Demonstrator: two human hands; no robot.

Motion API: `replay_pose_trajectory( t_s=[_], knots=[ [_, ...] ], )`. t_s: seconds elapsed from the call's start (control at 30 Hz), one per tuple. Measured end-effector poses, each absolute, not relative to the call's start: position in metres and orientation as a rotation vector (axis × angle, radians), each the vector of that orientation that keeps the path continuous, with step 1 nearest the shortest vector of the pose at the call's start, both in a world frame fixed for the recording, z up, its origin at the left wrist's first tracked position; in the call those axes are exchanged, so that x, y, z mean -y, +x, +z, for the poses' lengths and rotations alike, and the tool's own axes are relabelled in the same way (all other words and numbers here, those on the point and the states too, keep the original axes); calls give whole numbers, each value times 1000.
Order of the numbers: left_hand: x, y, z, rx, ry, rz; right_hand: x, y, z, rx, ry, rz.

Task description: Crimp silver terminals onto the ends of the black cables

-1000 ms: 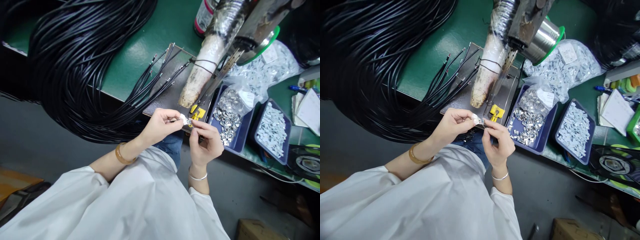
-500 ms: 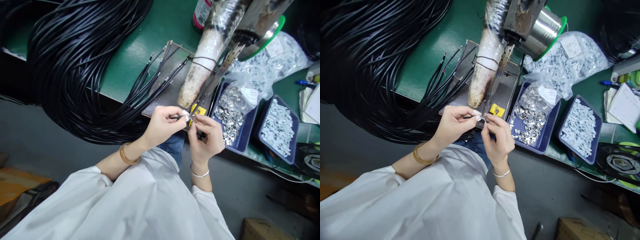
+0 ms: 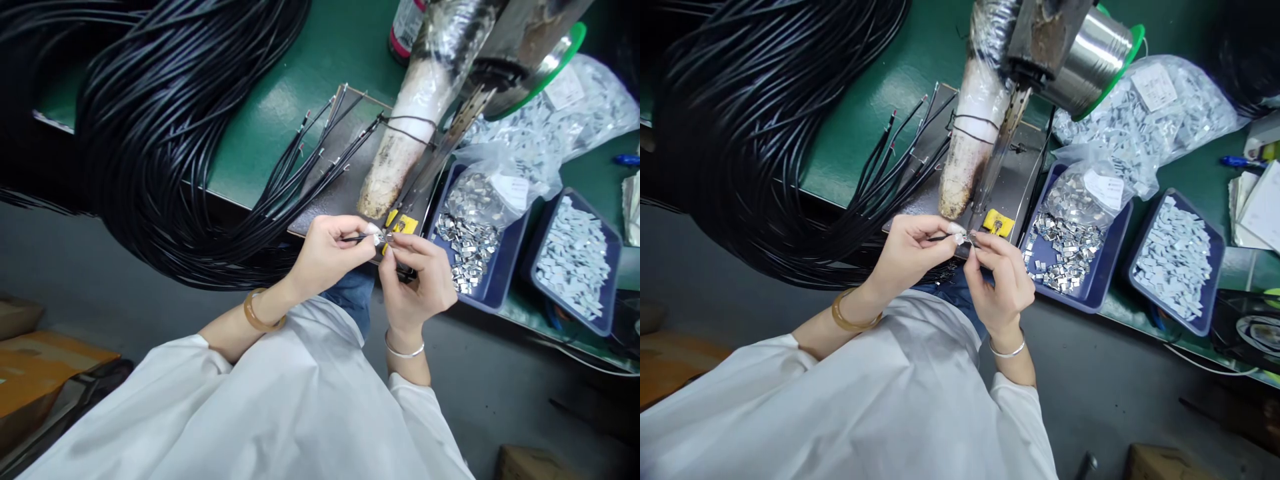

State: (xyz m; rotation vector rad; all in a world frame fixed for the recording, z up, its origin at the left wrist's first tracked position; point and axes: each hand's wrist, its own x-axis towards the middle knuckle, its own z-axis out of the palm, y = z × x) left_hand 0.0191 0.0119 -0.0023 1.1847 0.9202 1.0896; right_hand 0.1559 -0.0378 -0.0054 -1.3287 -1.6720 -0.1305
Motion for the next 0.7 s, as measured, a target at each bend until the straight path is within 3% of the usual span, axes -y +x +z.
replay_pose_trajectory(
  t_s=[0.7],
  knots=[
    [-18, 14, 4, -831, 1035, 987, 39, 155, -4, 1669, -1366, -85]
  ],
)
